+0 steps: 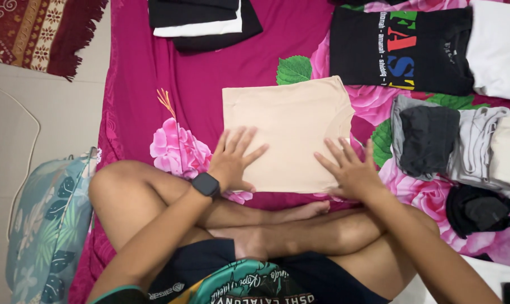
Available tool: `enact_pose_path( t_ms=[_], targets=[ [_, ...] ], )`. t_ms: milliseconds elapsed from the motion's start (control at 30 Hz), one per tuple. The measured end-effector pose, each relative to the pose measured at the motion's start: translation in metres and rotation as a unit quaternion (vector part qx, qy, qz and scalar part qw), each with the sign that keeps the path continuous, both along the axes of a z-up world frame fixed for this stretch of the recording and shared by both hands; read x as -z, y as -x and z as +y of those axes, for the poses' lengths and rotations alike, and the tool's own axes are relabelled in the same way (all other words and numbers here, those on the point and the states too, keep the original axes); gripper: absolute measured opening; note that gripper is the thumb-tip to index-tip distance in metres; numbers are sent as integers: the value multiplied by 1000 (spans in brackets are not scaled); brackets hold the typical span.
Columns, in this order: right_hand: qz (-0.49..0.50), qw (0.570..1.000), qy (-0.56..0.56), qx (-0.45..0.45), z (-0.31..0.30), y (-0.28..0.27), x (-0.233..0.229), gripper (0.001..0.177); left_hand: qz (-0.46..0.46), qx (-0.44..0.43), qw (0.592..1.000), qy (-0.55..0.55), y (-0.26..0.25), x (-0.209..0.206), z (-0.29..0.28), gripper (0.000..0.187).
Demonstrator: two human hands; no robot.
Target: Folding various t-shirts on a bed.
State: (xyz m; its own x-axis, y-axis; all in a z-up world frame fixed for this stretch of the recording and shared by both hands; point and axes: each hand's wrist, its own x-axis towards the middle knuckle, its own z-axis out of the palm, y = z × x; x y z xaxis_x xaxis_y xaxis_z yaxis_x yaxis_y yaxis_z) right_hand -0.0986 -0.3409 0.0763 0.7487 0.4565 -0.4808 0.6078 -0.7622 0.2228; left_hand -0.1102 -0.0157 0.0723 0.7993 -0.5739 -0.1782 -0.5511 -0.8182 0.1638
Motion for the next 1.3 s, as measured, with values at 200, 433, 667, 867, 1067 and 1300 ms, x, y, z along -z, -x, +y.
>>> enact_pose_path(
  t_ms=[200, 433, 667, 867, 1067, 1300],
  targets=[
    [1, 996, -61, 62, 36, 9, 0, 106, 17, -117, 993, 0, 9, 36, -58, 124],
    [-81, 969, -235, -12, 38, 7, 69, 100, -63, -32, 990, 121, -2, 86, -54, 126],
    [102, 990, 74, 57, 35, 0, -23, 110, 40, -23, 999, 8, -1, 16, -6, 128],
    [15, 993, -72, 92, 57, 5, 27, 105, -78, -138, 983, 89, 14, 68, -42, 115],
    [29, 987, -152, 37, 42, -5, 29, 103, -110, 52, 981, 153, -7, 56, -11, 105],
    [99, 984, 11, 150, 86, -33, -51, 66, 96, -193, 975, -59, -39, 1, -21, 106]
  ],
)
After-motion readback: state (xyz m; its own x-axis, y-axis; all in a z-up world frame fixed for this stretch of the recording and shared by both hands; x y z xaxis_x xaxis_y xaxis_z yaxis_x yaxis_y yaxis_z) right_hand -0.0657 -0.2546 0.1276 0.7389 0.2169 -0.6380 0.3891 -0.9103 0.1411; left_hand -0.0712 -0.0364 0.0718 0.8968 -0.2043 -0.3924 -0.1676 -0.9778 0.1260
